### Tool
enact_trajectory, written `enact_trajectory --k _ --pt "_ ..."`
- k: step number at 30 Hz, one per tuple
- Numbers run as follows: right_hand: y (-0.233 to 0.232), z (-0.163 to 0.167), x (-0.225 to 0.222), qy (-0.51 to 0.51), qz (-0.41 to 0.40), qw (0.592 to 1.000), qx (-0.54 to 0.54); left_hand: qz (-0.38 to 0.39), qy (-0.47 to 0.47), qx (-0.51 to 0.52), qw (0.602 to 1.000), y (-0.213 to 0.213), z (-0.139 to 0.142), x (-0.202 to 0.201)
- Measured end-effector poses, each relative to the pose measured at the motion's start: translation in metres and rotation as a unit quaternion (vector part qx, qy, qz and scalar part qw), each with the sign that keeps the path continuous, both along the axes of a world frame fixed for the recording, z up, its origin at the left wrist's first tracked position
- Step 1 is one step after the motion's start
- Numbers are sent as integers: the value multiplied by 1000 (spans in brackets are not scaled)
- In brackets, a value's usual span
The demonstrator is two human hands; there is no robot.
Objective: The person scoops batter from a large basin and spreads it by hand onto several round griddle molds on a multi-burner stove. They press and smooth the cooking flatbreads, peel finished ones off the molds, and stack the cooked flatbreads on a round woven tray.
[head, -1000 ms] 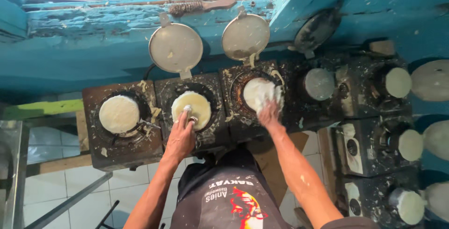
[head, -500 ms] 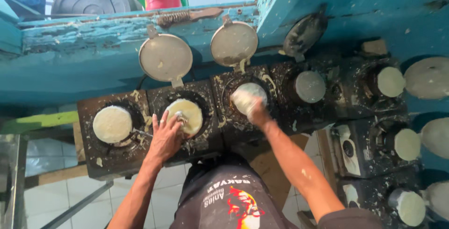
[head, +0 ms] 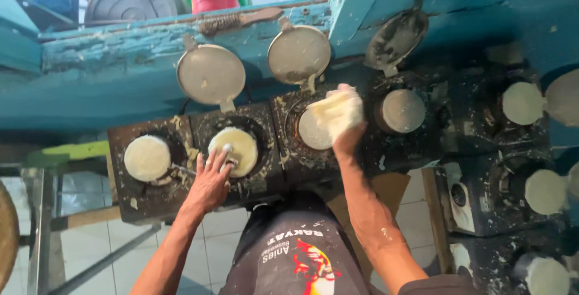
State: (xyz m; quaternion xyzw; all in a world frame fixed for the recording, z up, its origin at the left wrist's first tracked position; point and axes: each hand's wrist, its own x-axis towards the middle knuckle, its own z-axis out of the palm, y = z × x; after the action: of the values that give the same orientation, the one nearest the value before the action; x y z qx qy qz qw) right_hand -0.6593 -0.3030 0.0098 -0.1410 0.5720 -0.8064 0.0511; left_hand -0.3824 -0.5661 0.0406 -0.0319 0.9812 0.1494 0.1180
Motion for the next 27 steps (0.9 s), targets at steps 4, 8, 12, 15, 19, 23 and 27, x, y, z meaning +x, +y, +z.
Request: enact_trajectory --k 4,8,12,15,19,23,27 --pt "19 3 -22 -241 -25 969 40 -6 29 -15 999 4 -11 -2" --pt "25 20 -19 -349 105 926 -95 11 112 84 990 -6 -20 -1" --pt "23 54 -11 -372 1 916 -149 45 125 234 963 -27 -24 2" --pt "13 74 1 -290 -10 956 30 167 151 430 874 -46 -26 -1" --pt "-8 80 35 -387 57 906 -159 385 171 669 612 -91 -15 7" --pt "-42 62 79 -426 120 890 -110 365 278 604 652 -165 29 45" --pt "-91 20 115 -155 227 954 120 215 304 281 885 -217 56 87"
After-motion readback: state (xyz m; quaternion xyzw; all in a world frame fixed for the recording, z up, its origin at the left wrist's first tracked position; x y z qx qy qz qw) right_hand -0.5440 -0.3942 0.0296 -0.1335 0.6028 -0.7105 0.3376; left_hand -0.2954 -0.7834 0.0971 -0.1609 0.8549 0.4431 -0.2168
